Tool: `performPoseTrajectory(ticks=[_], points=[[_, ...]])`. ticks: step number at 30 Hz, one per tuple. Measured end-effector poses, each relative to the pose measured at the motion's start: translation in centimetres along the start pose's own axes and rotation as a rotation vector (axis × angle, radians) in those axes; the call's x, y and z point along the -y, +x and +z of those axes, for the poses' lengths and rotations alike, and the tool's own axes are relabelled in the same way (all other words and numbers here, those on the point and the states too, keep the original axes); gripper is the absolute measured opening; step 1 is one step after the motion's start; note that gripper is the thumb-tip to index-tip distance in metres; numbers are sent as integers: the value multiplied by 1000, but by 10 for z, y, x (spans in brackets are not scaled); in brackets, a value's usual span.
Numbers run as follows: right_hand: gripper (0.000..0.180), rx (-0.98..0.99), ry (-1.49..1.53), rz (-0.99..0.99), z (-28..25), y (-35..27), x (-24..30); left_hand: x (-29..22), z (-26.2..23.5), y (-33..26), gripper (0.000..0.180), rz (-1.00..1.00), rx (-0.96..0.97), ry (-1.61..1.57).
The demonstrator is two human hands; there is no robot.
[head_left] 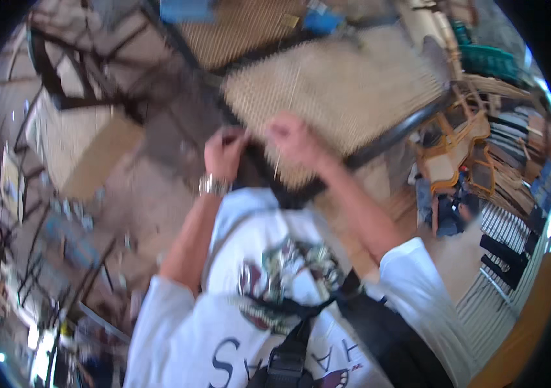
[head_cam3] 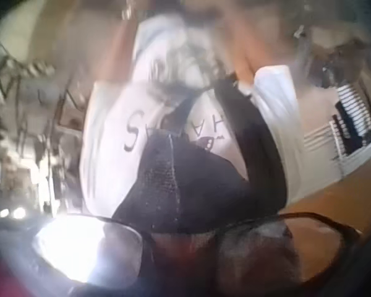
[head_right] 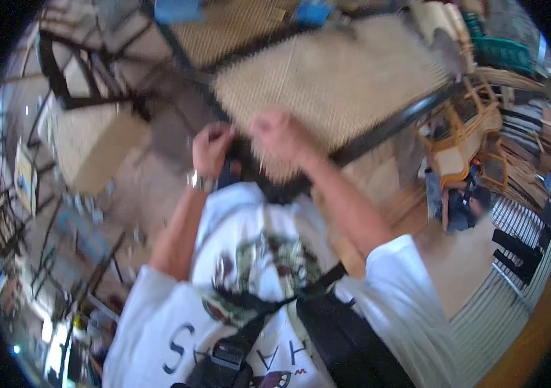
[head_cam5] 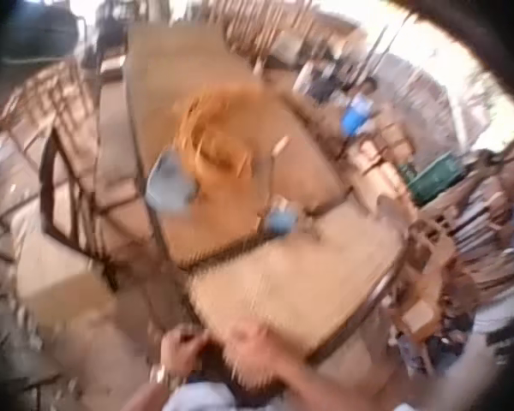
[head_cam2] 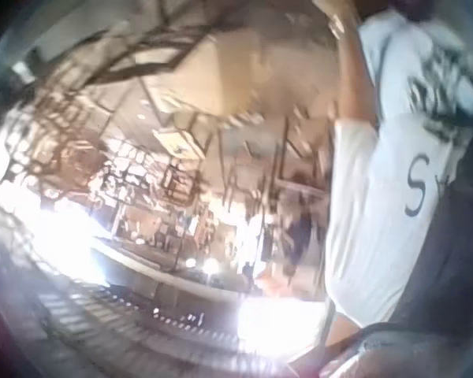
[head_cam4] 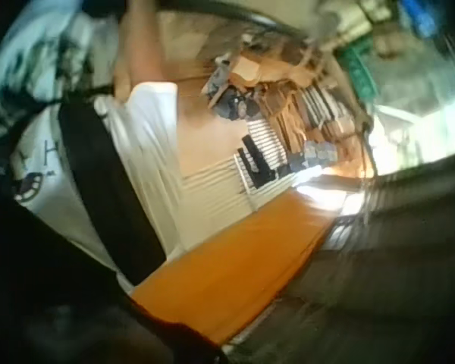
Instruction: Repairing the woven seat of a cane chair by weaving rattan strips through the frame and tightening them.
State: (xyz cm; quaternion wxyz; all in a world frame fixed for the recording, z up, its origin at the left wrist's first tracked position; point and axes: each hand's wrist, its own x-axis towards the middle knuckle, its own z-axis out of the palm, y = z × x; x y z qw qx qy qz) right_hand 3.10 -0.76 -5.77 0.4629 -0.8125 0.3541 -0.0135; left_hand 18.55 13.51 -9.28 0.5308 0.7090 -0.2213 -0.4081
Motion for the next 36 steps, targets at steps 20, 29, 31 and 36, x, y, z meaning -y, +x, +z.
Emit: performPoseTrajectory(ticks=[20, 29, 31, 36], points=[[33, 205, -69, -22, -22, 65, 2, -4, 18, 7, 26, -87, -188, 67], [38, -620, -109, -68, -200, 179, -69, 19, 39, -19, 34, -111, -375, 69], [83, -440, -584, 184, -225, 195, -83, 21, 47, -21, 36, -154, -453, 147], [124, 197, -687, -167, -276, 234, -144, 16, 50, -18, 36, -195, -551, 248]])
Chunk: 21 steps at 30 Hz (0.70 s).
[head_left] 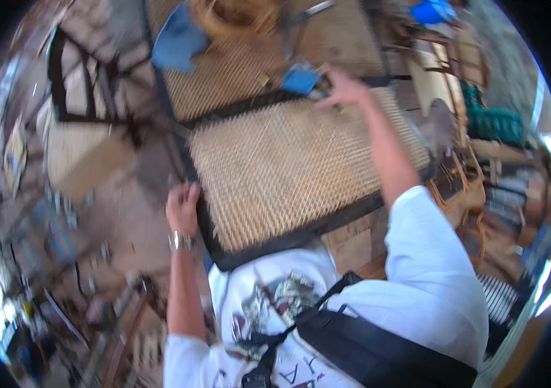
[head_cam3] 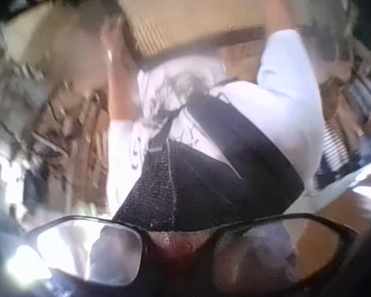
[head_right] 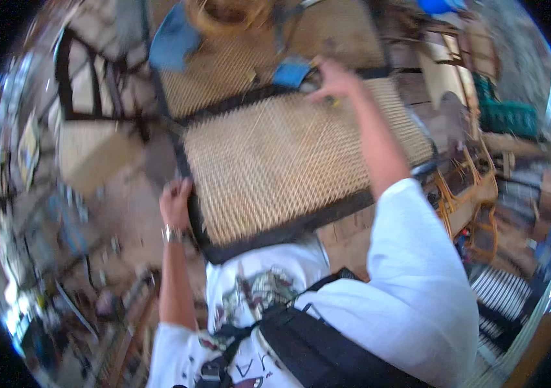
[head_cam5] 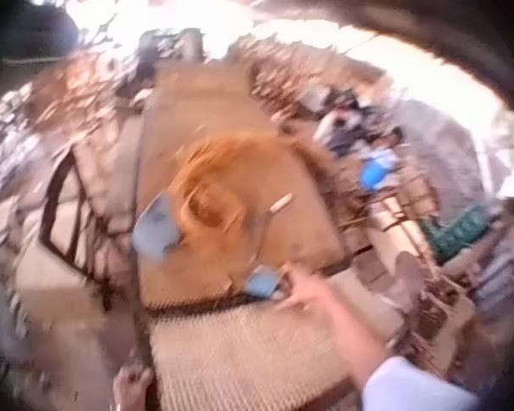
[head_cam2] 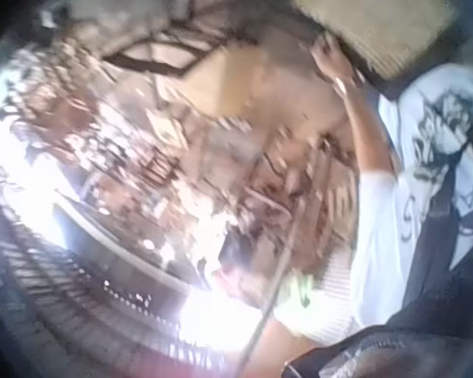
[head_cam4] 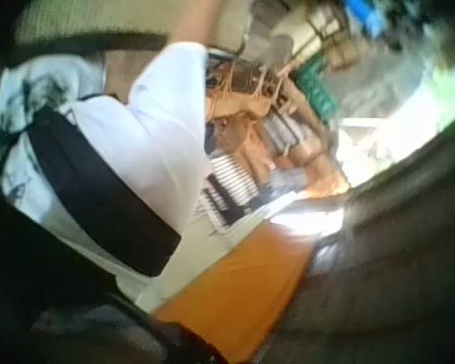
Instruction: Repairing the woven seat of a cane chair by weaving rattan strips through the frame and tightening them.
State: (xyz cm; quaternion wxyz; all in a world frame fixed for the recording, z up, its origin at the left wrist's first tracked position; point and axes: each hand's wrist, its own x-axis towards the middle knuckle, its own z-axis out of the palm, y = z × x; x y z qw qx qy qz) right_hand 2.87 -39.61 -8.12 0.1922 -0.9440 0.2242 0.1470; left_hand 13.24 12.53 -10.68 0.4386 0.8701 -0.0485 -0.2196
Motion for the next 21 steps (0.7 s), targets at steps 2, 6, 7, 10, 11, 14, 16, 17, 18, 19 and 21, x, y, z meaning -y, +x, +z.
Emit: performPoseTrajectory(ticks=[2, 6, 7, 10, 11, 14, 16, 17, 18, 19, 21], points=[[125, 115, -170, -31, -2, 4, -34, -3, -1, 12, 33, 69, 97, 103], [106, 98, -328, -37, -21, 1, -25, 0, 10, 17, 27, 211, -11, 144], [99, 44, -350, -87, -24, -3, -27, 1, 13, 16, 25, 176, -11, 119], [85, 42, -173, -178, -47, -26, -42, 11, 12, 12, 22, 125, -12, 37], [79, 85, 18, -203, -54, -39, -46, 9, 13, 11, 22, 115, -19, -1], [62, 337, 971, 290, -59, -101, -37, 11, 10, 11, 24, 114, -33, -35], [58, 260, 1468, 354, -58, -158, 1, 13, 8, 13, 26, 129, -26, -38], [59, 203, 1579, 333, -52, -182, 36, 10, 4, 13, 26, 124, 8, -22], [63, 228, 1660, 334, -46, -197, 75, 14, 1, 15, 27, 103, 49, -19], [67, 243, 1758, 319, -37, -214, 106, 10, -4, 14, 29, 90, 86, -22], [72, 408, 1912, 240, -6, -236, 143, 6, -8, 15, 31, 89, 124, -6]])
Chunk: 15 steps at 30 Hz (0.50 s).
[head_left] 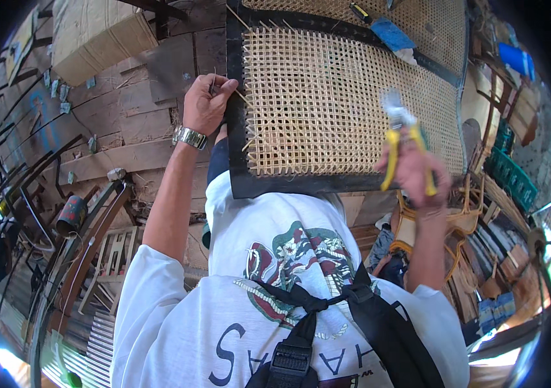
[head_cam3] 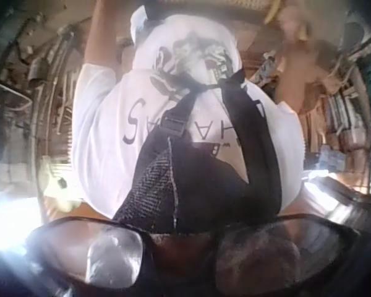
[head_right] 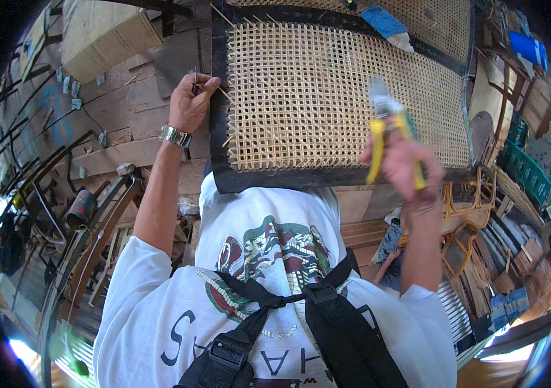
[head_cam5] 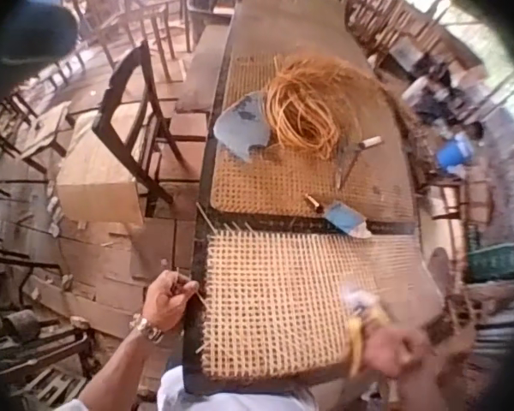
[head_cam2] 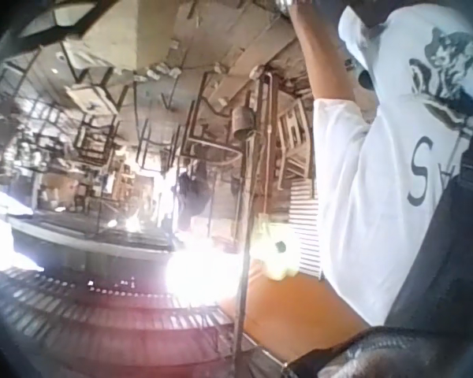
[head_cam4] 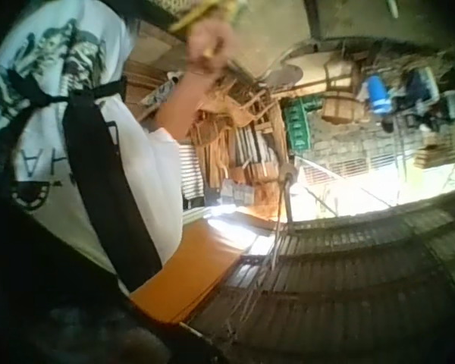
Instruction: Repairing the woven seat of a cane chair by weaving rattan strips through the frame and tightening them.
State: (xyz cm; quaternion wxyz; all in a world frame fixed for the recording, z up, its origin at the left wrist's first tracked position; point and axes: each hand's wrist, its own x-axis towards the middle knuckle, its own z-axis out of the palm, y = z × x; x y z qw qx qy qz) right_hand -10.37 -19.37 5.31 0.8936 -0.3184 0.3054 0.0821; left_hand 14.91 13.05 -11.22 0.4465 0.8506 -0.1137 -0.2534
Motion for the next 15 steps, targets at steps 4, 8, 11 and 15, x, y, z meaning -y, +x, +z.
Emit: performPoseTrajectory(ticks=[4, 8, 11, 15], points=[[65, 60, 38, 294, 103, 30, -66, 7, -5, 12, 34, -24, 88, 12], [60, 17, -82, 393, 137, 51, -99, 0, -11, 15, 32, 65, 112, 30], [52, -31, -31, 387, 151, 66, -107, 6, -13, 18, 31, 46, 130, -54], [39, -116, -11, 393, 158, 91, -114, 11, -14, 23, 31, 54, 186, -92]])
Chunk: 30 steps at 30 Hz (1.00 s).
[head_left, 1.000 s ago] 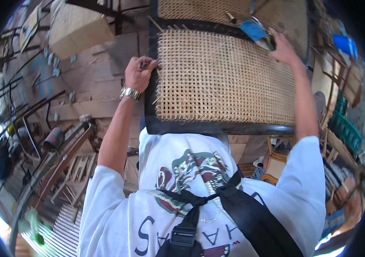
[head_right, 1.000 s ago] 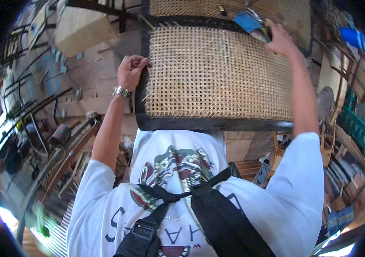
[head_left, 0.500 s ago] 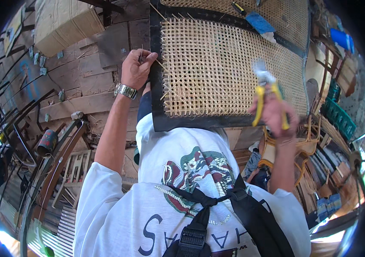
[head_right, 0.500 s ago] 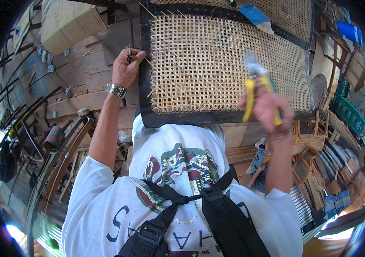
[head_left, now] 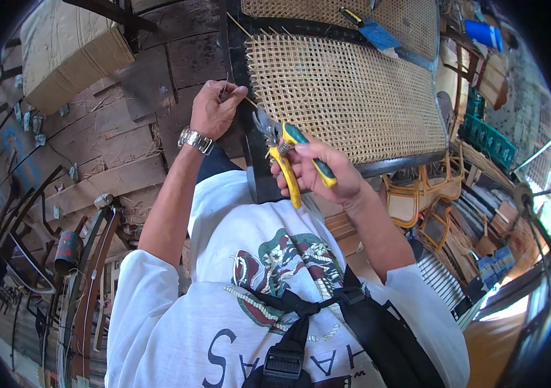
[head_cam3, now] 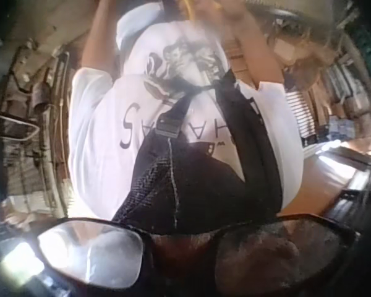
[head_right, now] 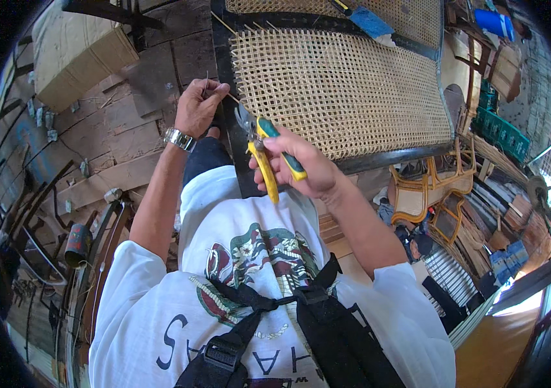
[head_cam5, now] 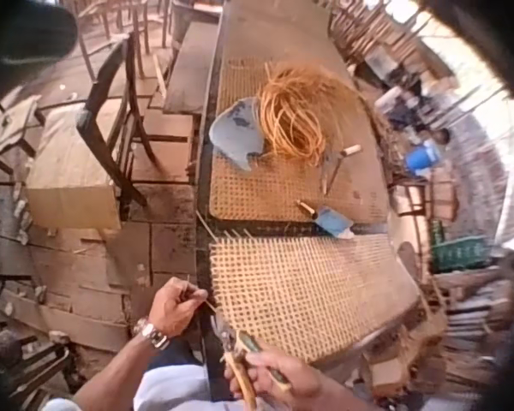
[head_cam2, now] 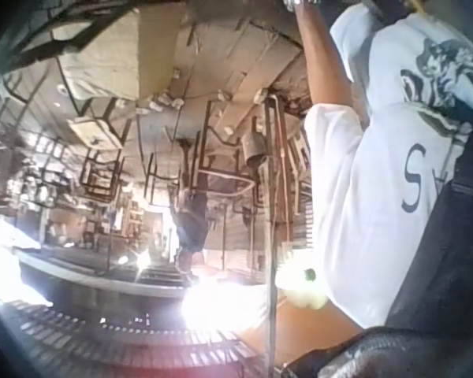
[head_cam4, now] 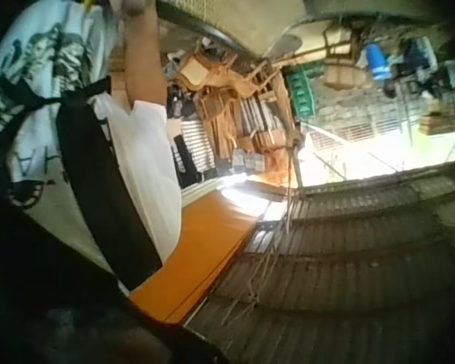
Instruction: Repairing the woven seat of a cane chair by weaving rattan strips through the frame and tightening them.
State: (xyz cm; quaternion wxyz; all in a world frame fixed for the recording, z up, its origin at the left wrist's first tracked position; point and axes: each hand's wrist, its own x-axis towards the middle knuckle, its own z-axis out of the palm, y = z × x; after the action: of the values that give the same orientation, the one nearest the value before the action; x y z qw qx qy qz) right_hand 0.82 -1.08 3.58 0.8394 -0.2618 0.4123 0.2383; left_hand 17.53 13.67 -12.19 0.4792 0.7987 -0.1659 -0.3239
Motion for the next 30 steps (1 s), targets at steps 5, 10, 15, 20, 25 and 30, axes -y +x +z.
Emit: performPoseTrajectory(ticks=[5, 10, 15, 20, 25, 30], points=[[42, -121, -100, -20, 11, 20, 4, 2, -2, 4, 32, -6, 34, 18], [35, -173, -168, -75, 14, 29, 4, 4, -3, 6, 31, 30, 52, -2], [33, -181, -203, -82, 17, 31, 5, 2, -3, 6, 30, 48, 45, 16], [35, -194, -233, -95, 16, 31, 3, 3, -2, 6, 30, 43, 31, 12], [34, -167, -238, -117, 10, 33, 5, 1, 0, 5, 28, 30, 14, 8], [34, -133, -252, -101, 4, 30, 15, 8, 3, 4, 28, 53, -36, -29]])
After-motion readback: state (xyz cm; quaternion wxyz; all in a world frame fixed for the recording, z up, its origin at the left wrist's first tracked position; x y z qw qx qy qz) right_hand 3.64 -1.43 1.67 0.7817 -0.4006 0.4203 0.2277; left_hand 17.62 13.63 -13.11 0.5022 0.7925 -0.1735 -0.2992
